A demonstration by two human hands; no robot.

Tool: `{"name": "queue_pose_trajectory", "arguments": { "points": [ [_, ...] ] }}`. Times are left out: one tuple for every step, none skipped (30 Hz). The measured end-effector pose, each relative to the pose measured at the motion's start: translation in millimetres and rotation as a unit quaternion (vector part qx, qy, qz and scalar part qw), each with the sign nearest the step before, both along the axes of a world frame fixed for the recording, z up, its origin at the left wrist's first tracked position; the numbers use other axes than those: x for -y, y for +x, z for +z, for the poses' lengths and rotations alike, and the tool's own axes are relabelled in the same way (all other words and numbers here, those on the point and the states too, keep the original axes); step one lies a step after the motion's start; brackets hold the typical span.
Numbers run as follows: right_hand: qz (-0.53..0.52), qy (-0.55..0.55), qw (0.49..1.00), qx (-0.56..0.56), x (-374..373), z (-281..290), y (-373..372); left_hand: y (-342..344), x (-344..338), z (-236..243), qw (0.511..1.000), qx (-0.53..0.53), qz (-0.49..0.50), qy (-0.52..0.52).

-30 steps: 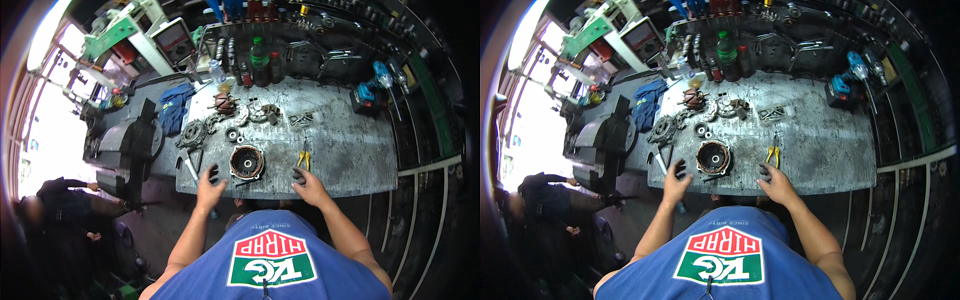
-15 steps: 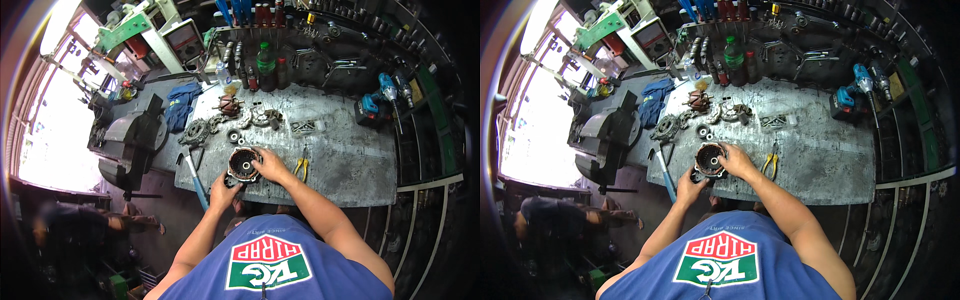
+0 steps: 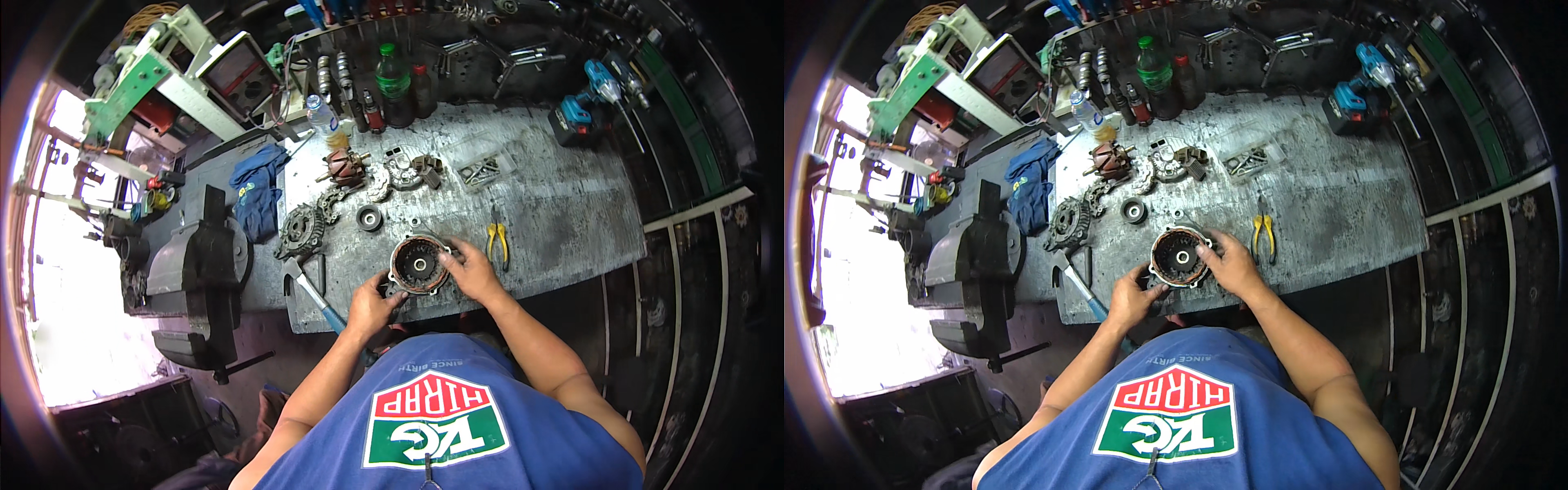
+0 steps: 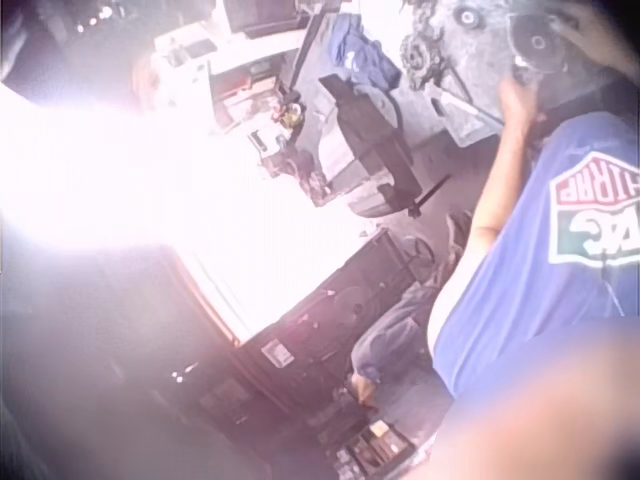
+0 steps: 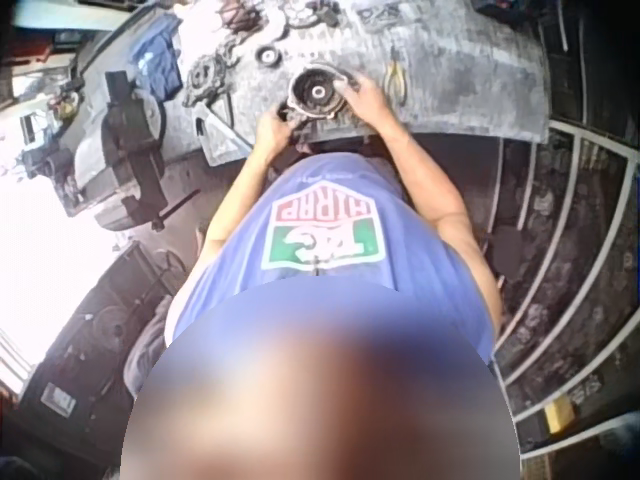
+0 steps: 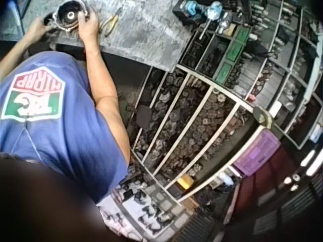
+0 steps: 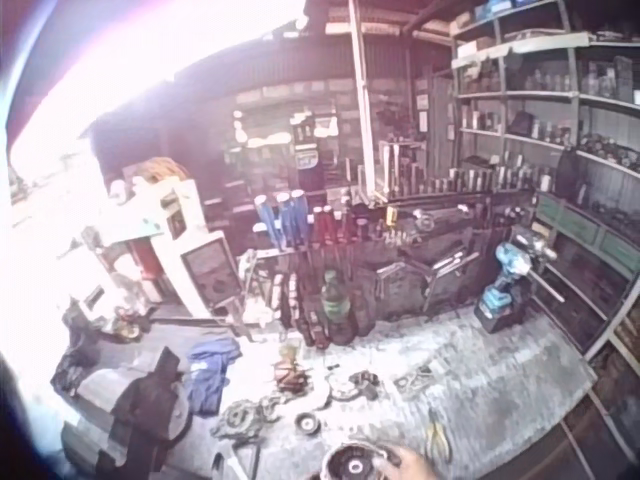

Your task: The person applies lubricant to a circular mechanical component and repeatedly taps it with a hammer to dislodge an internal ring. The person then separates the ring from the housing and places the parts on the workbench.

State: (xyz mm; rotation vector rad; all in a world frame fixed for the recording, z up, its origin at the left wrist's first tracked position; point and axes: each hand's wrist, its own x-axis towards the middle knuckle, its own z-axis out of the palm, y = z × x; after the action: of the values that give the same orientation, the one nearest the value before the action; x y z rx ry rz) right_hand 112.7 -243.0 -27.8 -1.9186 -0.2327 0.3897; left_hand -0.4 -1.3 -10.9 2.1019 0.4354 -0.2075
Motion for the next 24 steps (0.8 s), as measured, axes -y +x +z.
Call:
{"name": "queue_pose_trajectory", "arguments": {
  "points": [
    [-0.026, 0.057, 0.997, -0.037, 1, -5, -3, 1, -4, -1, 1.0, -0.007, -0.017, 0.003],
    [-0.057, 0.058, 0.997, 0.009, 3, -9, -5, 2, -7, -3, 1.0, -0.002, -0.031, 0.005],
    [-0.081, 0.049, 0.995, 0.008, 7, -13, -9, 2, -11, -5, 0.999, 0.011, -0.043, 0.011],
    [-0.096, 0.037, 0.995, -0.002, 11, -17, -13, 1, -15, -7, 0.999, 0.009, -0.044, 0.003],
    [-0.111, 0.029, 0.993, -0.004, 18, -20, -18, -3, -18, -9, 0.999, 0.015, -0.043, -0.003],
    [-0.133, -0.004, 0.987, -0.092, 22, -24, -23, -8, -22, -11, 0.999, 0.014, -0.037, -0.016],
    [-0.103, -0.005, 0.988, -0.115, 31, -26, -28, -17, -26, -12, 1.0, 0.016, -0.019, 0.001],
    [-0.091, -0.015, 0.985, -0.147, 36, -29, -34, -28, -30, -13, 1.0, 0.011, 0.003, 0.012],
    [-0.082, -0.016, 0.979, -0.184, 44, -31, -40, -41, -33, -14, 0.999, 0.008, 0.028, 0.018],
    [-0.057, -0.068, 0.987, -0.132, 49, -34, -44, -56, -35, -16, 0.994, 0.017, 0.076, 0.079],
    [-0.041, -0.036, 0.981, -0.184, 55, -36, -48, -72, -34, -19, 0.982, 0.04, 0.127, 0.133],
    [-0.007, -0.049, 0.99, -0.134, 60, -37, -50, -88, -33, -22, 0.95, 0.077, 0.149, 0.262],
    [0.025, -0.076, 0.988, -0.133, 65, -38, -50, -102, -32, -28, 0.898, 0.125, 0.17, 0.386],
    [0.052, -0.088, 0.988, -0.116, 69, -39, -50, -115, -28, -34, 0.897, 0.085, 0.21, 0.38],
    [0.077, -0.077, 0.989, -0.103, 72, -38, -47, -126, -23, -40, 0.893, 0.046, 0.25, 0.372],
    [0.098, -0.079, 0.986, -0.112, 74, -37, -44, -134, -20, -47, 0.889, -0.01, 0.292, 0.353],
    [0.115, -0.068, 0.983, -0.127, 78, -35, -40, -139, -19, -53, 0.902, -0.037, 0.306, 0.302],
    [0.146, -0.079, 0.984, -0.068, 79, -32, -35, -141, -19, -57, 0.912, -0.077, 0.322, 0.24],
    [0.173, -0.068, 0.982, -0.041, 82, -29, -30, -142, -17, -60, 0.917, -0.13, 0.336, 0.171],
    [0.196, -0.063, 0.978, -0.024, 85, -25, -24, -142, -16, -61, 0.909, -0.132, 0.396, -0.016],
    [0.214, -0.057, 0.975, -0.008, 88, -20, -19, -143, -11, -61, 0.892, -0.091, 0.428, -0.114],
    [0.227, -0.068, 0.971, -0.031, 93, -16, -15, -143, -6, -58, 0.882, -0.07, 0.447, -0.135],
    [0.243, -0.067, 0.968, -0.016, 98, -11, -11, -145, 1, -54, 0.869, -0.051, 0.467, -0.155],
    [0.259, -0.068, 0.963, 0.001, 104, -6, -8, -147, 12, -50, 0.862, -0.036, 0.478, -0.167]
  ]
}}
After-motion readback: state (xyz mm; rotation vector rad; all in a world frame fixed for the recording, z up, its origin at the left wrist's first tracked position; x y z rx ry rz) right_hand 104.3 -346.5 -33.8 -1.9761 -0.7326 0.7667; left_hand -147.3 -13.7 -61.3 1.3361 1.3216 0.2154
